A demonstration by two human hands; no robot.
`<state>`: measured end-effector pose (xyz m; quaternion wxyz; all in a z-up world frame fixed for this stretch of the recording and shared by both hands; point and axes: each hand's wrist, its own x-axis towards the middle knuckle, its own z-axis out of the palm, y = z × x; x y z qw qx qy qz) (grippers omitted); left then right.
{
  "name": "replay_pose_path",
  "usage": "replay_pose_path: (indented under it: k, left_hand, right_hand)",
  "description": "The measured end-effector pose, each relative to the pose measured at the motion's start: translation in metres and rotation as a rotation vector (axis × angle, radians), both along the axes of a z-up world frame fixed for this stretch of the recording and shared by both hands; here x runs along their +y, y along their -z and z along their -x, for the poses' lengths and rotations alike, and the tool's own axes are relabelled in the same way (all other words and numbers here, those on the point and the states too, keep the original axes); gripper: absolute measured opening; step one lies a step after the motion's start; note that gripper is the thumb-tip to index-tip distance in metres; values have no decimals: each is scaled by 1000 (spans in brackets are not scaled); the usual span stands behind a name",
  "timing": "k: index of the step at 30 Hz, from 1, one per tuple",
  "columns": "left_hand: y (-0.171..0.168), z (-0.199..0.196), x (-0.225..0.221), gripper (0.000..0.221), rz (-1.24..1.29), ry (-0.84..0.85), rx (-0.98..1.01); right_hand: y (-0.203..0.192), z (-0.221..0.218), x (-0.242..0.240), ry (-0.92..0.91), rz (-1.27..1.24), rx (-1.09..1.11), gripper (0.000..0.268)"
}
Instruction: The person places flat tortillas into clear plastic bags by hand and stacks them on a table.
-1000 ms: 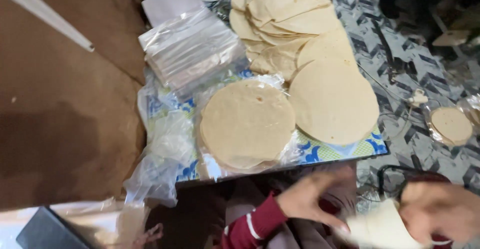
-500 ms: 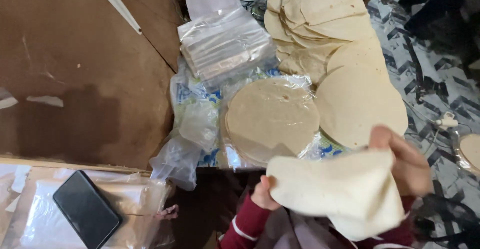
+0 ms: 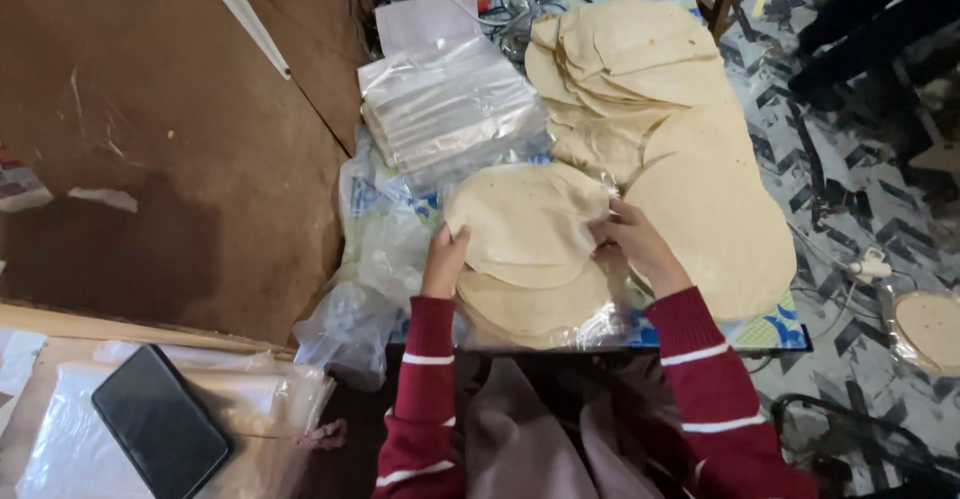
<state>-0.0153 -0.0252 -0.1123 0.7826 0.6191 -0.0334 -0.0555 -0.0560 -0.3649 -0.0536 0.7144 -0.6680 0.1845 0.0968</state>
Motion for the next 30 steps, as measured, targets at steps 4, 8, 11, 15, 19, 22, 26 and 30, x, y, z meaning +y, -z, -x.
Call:
replay_pose_path:
  k: [4,8,11,15,19,22,26,30]
  left_hand:
    - [-39,24,1,46,-15,7,30]
    - [-60,27,4,48,92,33,162]
    - [-86,43,10,49,76,2,113]
    - [-90,54,19,54,137,81,116]
    - [-42,39,10,58,286,170,336]
    - [-29,31,4,57,146,121,305]
    - [-32,28,-1,57,58,123,189]
    - [-31,47,6,58,-78,94,45]
  right_hand:
    - [6,-2,2,-41,127,-250,48]
    - [-55,17,23,-5,-26,-160,35]
    - [-56,33,21,-45,-90,-374,31]
    - [-19,40,-3,113,-538,-352,25]
    - [65,29,-33,129,-342,92,27]
    - [36,35,-18,65,-320,98,19]
    - [-53,51,12,-46,-274,17,22]
    - [-25,47,1,86,-414,-30,34]
